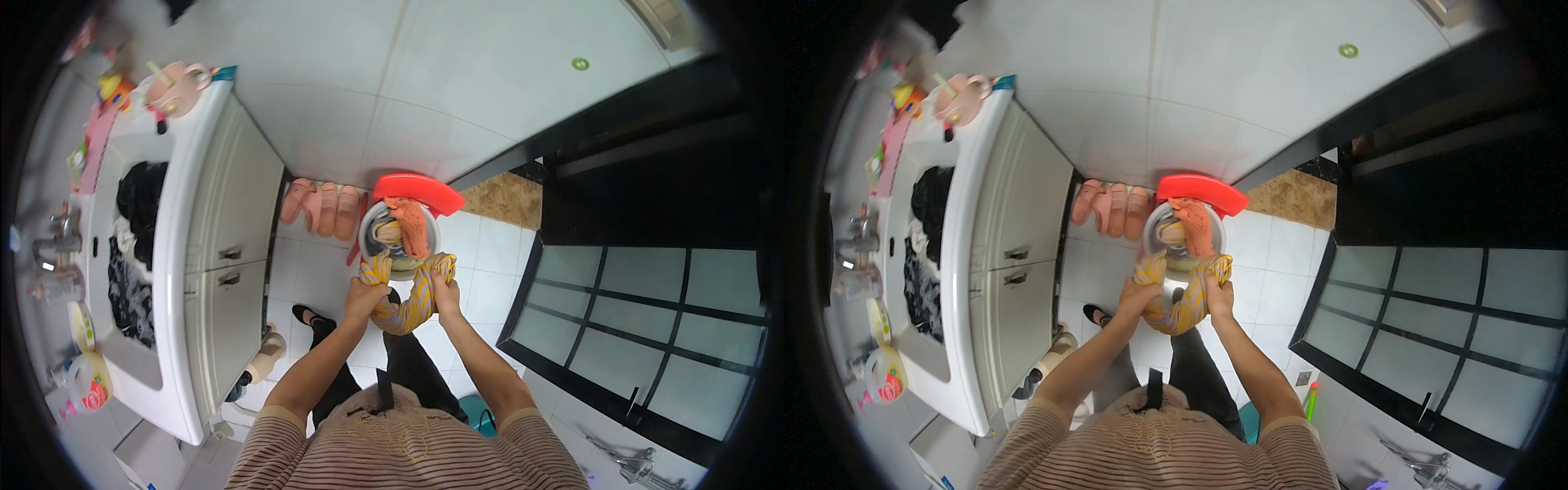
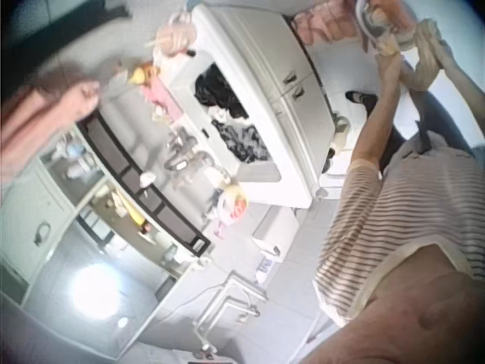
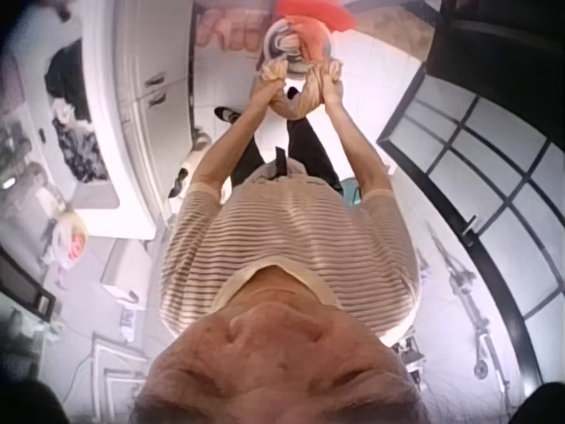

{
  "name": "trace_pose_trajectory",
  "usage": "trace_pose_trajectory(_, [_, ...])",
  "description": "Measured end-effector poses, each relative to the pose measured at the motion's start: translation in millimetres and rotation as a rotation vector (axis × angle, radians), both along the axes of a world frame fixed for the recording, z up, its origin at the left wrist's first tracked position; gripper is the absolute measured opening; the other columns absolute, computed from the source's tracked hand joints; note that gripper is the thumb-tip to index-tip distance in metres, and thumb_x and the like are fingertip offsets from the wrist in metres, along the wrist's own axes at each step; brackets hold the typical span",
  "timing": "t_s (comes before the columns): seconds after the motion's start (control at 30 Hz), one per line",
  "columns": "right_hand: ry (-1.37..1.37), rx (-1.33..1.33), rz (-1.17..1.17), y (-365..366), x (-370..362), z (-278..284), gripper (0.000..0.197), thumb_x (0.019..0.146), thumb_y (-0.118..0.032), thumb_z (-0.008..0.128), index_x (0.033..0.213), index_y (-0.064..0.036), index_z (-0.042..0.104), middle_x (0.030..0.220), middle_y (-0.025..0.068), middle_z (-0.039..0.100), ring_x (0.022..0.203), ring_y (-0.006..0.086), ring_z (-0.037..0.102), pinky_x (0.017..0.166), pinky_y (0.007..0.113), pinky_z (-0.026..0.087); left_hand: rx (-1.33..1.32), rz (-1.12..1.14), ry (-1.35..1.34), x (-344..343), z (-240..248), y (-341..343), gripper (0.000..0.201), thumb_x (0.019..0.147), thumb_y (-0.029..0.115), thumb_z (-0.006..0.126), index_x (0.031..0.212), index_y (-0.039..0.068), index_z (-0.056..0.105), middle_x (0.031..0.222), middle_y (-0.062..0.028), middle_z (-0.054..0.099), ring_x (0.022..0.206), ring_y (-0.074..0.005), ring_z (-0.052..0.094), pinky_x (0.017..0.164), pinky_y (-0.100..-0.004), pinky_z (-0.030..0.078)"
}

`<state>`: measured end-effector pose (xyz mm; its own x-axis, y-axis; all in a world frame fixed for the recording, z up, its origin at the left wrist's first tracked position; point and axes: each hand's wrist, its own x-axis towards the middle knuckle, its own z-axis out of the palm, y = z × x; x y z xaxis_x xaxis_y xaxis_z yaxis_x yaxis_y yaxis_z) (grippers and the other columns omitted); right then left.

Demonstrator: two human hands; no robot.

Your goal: The person washes clothes by hand in a sink, wringing out a yellow striped shirt and a black garment before placing them into a bucket.

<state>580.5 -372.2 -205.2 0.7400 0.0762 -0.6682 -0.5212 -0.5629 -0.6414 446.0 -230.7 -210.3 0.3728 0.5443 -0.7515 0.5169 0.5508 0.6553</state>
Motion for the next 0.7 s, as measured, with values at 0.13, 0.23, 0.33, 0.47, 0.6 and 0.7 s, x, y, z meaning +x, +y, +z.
trace_pose_trajectory(0.13, [-0.125, 0.017, 0.073, 16, 49, -2, 0.065, 0.079, -0.042, 0.062, 0.115, 0.0096, 0.046, 0.105, 0.0188, 0.058, 0.096, 0.0247, 0.057, 0.083, 0.033, 0.046, -0.034, -0.068, -0.362, 57, -37, 7, 0.058, 0.060, 0.013, 0.075, 0.110, -0.002, 0.050, 0.095, -0.0108, 0.060, 0.088, -0.0191, 0.060, 0.077, -0.0307, 0.048])
trace_pose_trajectory(0.23, [-0.271, 0.211, 0.208, 32, 89, -60, 0.062, 0.079, -0.035, 0.063, 0.121, 0.0055, 0.041, 0.107, 0.0196, 0.058, 0.099, 0.0291, 0.057, 0.086, 0.036, 0.045, -0.171, -0.079, -0.412, 92, -92, 15, 0.065, 0.062, 0.016, 0.079, 0.115, -0.002, 0.046, 0.104, -0.0124, 0.057, 0.096, -0.0188, 0.057, 0.078, -0.0311, 0.049])
trace_pose_trajectory(0.33, [-0.454, 0.224, 0.422, 47, 101, -142, 0.066, 0.077, -0.029, 0.064, 0.127, 0.0025, 0.035, 0.117, 0.0217, 0.053, 0.108, 0.0333, 0.053, 0.090, 0.039, 0.043, -0.185, 0.039, -0.501, 110, -164, 11, 0.073, 0.068, 0.018, 0.076, 0.127, -0.003, 0.039, 0.129, -0.0159, 0.045, 0.110, -0.0223, 0.050, 0.087, -0.0329, 0.046])
trace_pose_trajectory(0.47, [-0.308, -0.063, 0.710, 39, 93, -210, 0.089, 0.073, -0.020, 0.069, 0.139, 0.0017, 0.012, 0.140, 0.0259, 0.021, 0.131, 0.0319, 0.021, 0.106, 0.036, 0.023, -0.086, -0.274, -0.197, 101, -210, 1, 0.076, 0.071, 0.020, 0.072, 0.133, -0.005, 0.035, 0.129, -0.0170, 0.047, 0.118, -0.0276, 0.045, 0.100, -0.0337, 0.034])
trace_pose_trajectory(0.6, [-0.099, -0.007, 0.758, 31, 95, -207, 0.096, 0.072, -0.019, 0.070, 0.143, 0.0000, 0.008, 0.148, 0.0260, 0.003, 0.139, 0.0307, 0.001, 0.112, 0.034, 0.011, -0.199, -0.296, -0.028, 69, -203, 0, 0.064, 0.074, 0.024, 0.067, 0.129, -0.001, 0.043, 0.111, -0.0141, 0.057, 0.099, -0.0224, 0.055, 0.081, -0.0336, 0.045])
trace_pose_trajectory(0.7, [-0.083, -0.115, 0.757, 34, 111, -182, 0.077, 0.075, -0.025, 0.064, 0.138, -0.0007, 0.028, 0.138, 0.0230, 0.032, 0.130, 0.0302, 0.030, 0.105, 0.034, 0.027, -0.249, -0.224, 0.183, 24, -188, 6, 0.057, 0.076, 0.024, 0.064, 0.126, 0.002, 0.048, 0.094, -0.0091, 0.060, 0.075, -0.0164, 0.057, 0.059, -0.0302, 0.047])
